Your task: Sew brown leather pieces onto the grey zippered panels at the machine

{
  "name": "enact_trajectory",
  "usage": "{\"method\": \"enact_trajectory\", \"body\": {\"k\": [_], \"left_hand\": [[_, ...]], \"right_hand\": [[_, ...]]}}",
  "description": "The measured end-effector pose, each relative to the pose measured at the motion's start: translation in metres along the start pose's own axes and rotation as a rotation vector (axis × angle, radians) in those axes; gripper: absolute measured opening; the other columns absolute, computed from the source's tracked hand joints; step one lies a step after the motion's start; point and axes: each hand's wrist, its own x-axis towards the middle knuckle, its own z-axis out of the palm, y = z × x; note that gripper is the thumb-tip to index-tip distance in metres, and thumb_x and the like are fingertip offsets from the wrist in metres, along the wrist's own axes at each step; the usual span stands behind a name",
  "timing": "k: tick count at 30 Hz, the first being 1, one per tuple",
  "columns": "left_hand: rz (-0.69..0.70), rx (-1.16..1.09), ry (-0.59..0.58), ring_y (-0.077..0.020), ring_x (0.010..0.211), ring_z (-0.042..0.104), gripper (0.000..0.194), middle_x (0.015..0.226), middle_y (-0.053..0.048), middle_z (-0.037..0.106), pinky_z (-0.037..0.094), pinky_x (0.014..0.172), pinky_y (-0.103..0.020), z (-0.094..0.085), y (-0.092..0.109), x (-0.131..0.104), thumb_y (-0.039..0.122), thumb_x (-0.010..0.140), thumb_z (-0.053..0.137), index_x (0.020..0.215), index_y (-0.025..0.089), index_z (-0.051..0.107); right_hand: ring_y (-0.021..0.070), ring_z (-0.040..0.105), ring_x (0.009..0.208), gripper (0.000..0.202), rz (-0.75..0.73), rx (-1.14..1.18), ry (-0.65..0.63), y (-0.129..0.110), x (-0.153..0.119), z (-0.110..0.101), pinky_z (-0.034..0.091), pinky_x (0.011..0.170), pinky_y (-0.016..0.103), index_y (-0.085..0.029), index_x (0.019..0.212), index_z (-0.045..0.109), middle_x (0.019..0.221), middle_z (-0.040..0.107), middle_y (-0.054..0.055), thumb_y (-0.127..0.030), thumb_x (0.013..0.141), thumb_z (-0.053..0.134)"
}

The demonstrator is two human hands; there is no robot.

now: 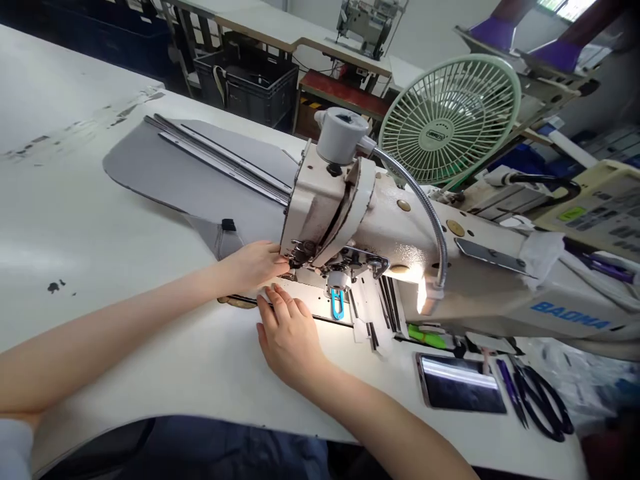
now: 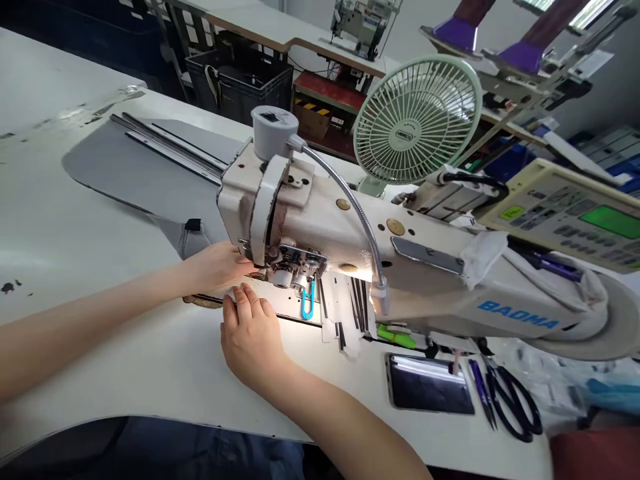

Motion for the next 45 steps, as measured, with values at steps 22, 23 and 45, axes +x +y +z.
{"method": "enact_trajectory", "body": {"k": [22, 23, 45], "left_hand": [[-0.008, 0.071, -0.046, -0.0208, 0.085, 0.057, 0.013, 0.085, -0.007, 0.065, 0.038, 0.071, -0.033, 0.001, 0.000, 0.003, 0.005, 0.083, 0.056, 0.079, 0.015, 0.063], [-0.017, 0.072, -0.042, -0.0208, 0.086, 0.057, 0.014, 0.086, -0.007, 0.065, 0.038, 0.071, -0.033, 0.002, -0.001, 0.003, 0.005, 0.084, 0.056, 0.080, 0.015, 0.064], [-0.363, 0.014, -0.263, -0.0155, 0.091, 0.061, 0.029, 0.102, 0.000, 0.070, 0.038, 0.080, -0.027, -0.097, 0.036, -0.129, 0.020, 0.098, 0.037, 0.108, 0.023, 0.063]], "right_hand": [[0.0296, 0.047, 0.130, 0.039, -0.013, -0.057, 0.016, -0.001, 0.001, 0.001, 0.046, 0.091, 0.042, -0.008, 0.131, 0.055, 0.137, 0.054, 0.019, -0.022, 0.097, 0.044], [0.0298, 0.047, 0.130, 0.039, -0.015, -0.054, 0.025, -0.001, 0.001, 0.001, 0.046, 0.090, 0.042, -0.008, 0.130, 0.055, 0.137, 0.055, 0.019, -0.022, 0.096, 0.044], [0.0213, 0.062, 0.106, 0.036, -0.148, 0.339, 0.170, 0.009, -0.007, -0.011, 0.048, 0.091, 0.039, -0.018, 0.122, 0.060, 0.115, 0.069, 0.011, -0.010, 0.092, 0.042]]}}
